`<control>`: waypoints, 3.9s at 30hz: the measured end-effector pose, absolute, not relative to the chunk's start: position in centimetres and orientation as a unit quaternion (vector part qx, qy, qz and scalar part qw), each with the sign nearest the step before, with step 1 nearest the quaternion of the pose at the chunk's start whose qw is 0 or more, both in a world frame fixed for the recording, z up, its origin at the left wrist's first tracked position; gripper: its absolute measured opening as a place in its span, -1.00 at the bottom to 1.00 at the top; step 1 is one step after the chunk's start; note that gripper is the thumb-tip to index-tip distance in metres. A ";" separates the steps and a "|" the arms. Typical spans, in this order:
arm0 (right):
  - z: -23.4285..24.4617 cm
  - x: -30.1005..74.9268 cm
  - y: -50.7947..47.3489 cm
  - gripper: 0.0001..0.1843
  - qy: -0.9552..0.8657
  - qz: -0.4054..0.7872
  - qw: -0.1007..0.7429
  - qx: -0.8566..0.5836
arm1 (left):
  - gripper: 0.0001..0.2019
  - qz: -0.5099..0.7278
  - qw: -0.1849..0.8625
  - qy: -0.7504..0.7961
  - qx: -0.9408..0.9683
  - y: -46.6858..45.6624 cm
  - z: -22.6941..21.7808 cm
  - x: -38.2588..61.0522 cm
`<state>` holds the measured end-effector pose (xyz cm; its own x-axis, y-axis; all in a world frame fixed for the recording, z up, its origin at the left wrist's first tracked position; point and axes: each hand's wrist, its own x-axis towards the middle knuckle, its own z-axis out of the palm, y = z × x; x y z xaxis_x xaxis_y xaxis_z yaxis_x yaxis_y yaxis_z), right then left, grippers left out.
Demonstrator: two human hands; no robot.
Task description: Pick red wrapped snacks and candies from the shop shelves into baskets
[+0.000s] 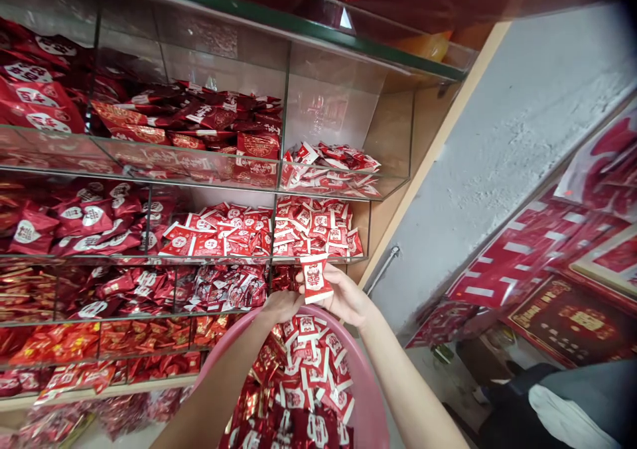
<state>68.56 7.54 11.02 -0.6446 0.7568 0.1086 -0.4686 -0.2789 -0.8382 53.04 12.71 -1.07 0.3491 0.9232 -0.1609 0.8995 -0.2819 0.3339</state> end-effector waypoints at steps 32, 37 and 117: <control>-1.2 72.1 6.1 -0.73 -0.687 0.195 0.157 -0.682 | -0.28 0.052 0.164 0.571 0.802 12.7 -1.3 53.0; 0.8 72.0 5.9 -0.66 -0.698 0.130 0.085 -0.699 | -0.28 0.052 0.161 0.570 0.804 12.5 -1.1 53.0; -6.0 68.0 -5.2 -0.83 -0.593 0.428 0.270 -0.626 | -0.26 0.056 0.177 0.571 0.800 12.5 -1.0 53.0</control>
<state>67.96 -5.16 -5.96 -0.0702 0.9740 -0.2155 0.5127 -0.1501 -0.8453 53.05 12.53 -1.02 0.3413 0.9330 -0.1137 0.8936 -0.2846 0.3470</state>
